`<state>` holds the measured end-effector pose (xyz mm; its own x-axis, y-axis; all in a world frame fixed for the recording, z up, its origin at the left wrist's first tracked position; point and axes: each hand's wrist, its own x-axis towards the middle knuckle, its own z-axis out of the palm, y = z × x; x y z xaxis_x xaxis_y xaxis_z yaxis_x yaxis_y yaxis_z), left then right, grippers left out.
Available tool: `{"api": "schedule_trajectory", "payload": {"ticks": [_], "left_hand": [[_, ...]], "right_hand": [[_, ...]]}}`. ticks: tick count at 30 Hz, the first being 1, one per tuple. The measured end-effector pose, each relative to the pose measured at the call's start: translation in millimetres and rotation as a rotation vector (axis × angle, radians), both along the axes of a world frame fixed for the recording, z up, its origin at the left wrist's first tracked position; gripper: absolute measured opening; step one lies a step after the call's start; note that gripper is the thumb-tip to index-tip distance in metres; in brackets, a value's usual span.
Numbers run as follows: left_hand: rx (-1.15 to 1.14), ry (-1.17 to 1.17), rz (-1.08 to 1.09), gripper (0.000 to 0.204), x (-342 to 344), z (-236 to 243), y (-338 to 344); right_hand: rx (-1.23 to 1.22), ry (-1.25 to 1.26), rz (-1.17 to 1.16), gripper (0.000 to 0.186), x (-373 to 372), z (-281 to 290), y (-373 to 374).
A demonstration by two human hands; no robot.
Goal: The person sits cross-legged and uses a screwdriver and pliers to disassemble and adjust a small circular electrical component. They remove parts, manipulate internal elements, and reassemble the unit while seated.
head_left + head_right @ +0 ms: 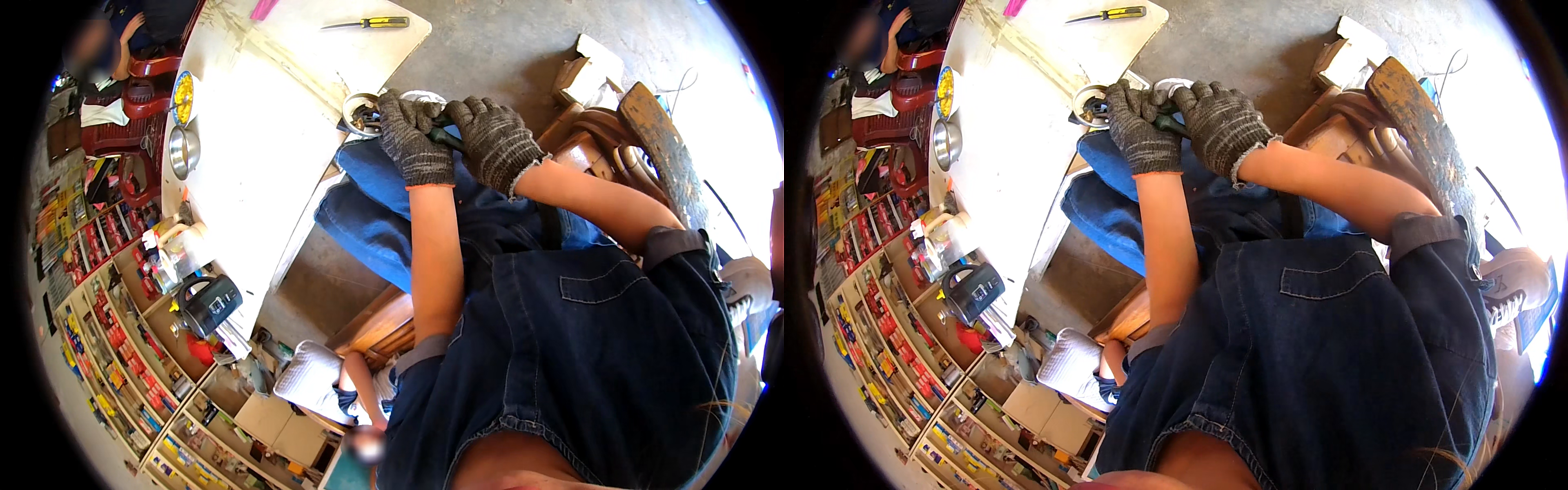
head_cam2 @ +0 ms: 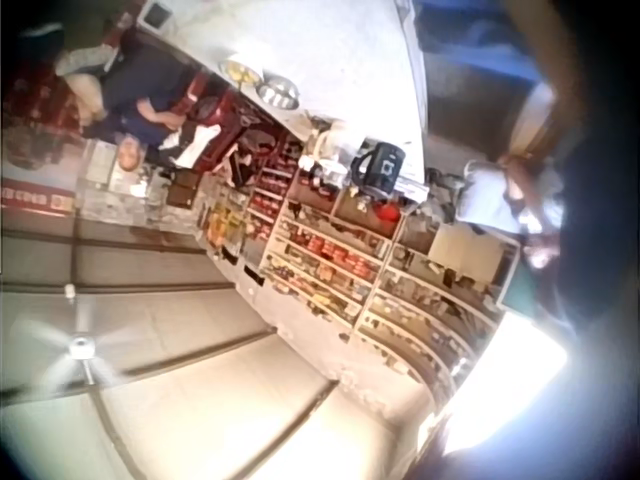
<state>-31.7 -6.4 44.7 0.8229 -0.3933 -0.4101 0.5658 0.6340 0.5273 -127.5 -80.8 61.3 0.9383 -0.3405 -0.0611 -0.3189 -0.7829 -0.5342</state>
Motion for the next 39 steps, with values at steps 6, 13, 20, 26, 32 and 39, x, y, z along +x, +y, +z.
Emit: {"api": "schedule_trajectory", "payload": {"ticks": [6, 13, 20, 26, 32, 39], "left_hand": [[0.062, -0.057, -0.059, 0.028, -5.2, 7.9, -0.3], [-0.117, -0.014, 0.017, 0.072, 18.6, 28.0, 24.2], [0.009, -0.118, 0.02, 0.066, 29.9, 1.9, 28.1], [0.228, -0.074, 0.197, 0.045, 27.0, 0.8, 14.5], [0.282, 0.001, 0.152, 0.041, 28.9, -13.2, 22.0], [0.152, 0.102, -0.089, 0.056, 33.2, -12.5, 34.7]], "right_hand": [[0.199, 0.124, -0.024, 0.037, -0.4, 11.4, -8.7], [0.074, 0.149, 0.074, 0.035, -1.6, 9.5, -16.8], [-0.299, -0.026, 0.026, 0.033, 2.3, -9.6, -11.6], [-0.364, 0.081, 0.033, 0.031, 3.1, -13.1, -6.0], [0.368, 0.34, 0.151, 0.027, 3.6, 31.9, -8.4], [1.31, 0.643, 0.162, 0.017, -5.9, -9.9, -9.8]]}}
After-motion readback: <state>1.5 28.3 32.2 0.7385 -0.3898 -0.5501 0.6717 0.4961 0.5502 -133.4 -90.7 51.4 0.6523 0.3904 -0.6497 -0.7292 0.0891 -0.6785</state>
